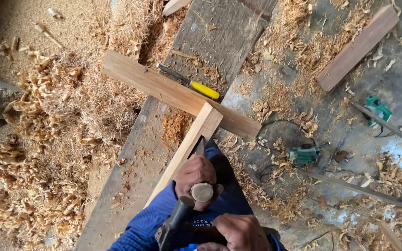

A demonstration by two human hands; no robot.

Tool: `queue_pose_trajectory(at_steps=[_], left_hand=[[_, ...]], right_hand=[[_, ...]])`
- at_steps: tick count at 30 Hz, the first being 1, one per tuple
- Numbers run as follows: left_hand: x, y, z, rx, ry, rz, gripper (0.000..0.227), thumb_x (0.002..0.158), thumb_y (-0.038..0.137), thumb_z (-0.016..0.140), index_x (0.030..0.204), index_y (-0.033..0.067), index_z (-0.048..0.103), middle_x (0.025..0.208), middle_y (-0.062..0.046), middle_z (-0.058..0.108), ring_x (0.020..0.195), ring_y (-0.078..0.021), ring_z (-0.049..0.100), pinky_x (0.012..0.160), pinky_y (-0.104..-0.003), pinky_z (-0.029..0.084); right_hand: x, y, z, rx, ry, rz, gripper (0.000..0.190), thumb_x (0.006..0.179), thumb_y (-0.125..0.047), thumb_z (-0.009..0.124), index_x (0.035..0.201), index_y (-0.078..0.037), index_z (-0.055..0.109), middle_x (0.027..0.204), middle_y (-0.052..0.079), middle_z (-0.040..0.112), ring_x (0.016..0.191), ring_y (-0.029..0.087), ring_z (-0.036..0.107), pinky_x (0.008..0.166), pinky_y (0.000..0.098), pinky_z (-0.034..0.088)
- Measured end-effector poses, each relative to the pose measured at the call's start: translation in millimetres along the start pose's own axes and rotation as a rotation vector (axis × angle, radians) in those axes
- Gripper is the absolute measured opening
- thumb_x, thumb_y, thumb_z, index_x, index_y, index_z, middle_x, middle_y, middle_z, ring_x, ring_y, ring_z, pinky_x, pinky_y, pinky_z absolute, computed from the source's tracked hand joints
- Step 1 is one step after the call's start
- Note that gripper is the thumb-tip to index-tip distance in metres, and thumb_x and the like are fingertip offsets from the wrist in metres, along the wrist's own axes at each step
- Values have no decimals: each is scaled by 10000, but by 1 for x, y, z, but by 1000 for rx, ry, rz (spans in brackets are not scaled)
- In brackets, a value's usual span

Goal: Joining two pieces of wood using a hammer to drive a wooden wedge or tenon into a slot.

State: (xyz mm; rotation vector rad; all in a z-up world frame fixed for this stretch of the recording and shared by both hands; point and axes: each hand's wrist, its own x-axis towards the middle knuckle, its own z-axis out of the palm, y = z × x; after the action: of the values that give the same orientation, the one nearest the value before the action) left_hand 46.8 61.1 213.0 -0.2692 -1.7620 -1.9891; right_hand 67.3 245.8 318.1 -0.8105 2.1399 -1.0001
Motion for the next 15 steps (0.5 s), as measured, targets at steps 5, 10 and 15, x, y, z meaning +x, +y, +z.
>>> queue_pose_trajectory(at_steps=[5, 10, 15], left_hand=[[-1, -4, -7, -4, -86, 27, 219, 726, 89, 826, 841, 96, 640, 802, -38, 644, 757, -232, 665, 749, -385, 502], [-10, -33, -5, 41, -74, -23, 222, 732, 103, 826, 839, 102, 632, 791, -38, 625, 753, -236, 657, 751, -386, 499], [-41, -77, -16, 97, -108, -110, 295, 710, 191, 878, 865, 85, 651, 803, -66, 597, 763, -258, 609, 723, -388, 494]], right_hand=[[1, -1, -22, -4, -14, 48, 546, 896, -546, 751, 723, -47, 613, 532, 96, 545, 494, 260, 678, 447, 430, 524], [16, -10, -34, 35, 27, 24, 509, 937, -555, 721, 831, -59, 673, 570, 87, 579, 509, 258, 690, 444, 417, 528], [35, 25, -15, -149, 20, 472, 541, 914, -575, 657, 737, -73, 564, 574, 143, 578, 530, 348, 651, 455, 467, 489]])
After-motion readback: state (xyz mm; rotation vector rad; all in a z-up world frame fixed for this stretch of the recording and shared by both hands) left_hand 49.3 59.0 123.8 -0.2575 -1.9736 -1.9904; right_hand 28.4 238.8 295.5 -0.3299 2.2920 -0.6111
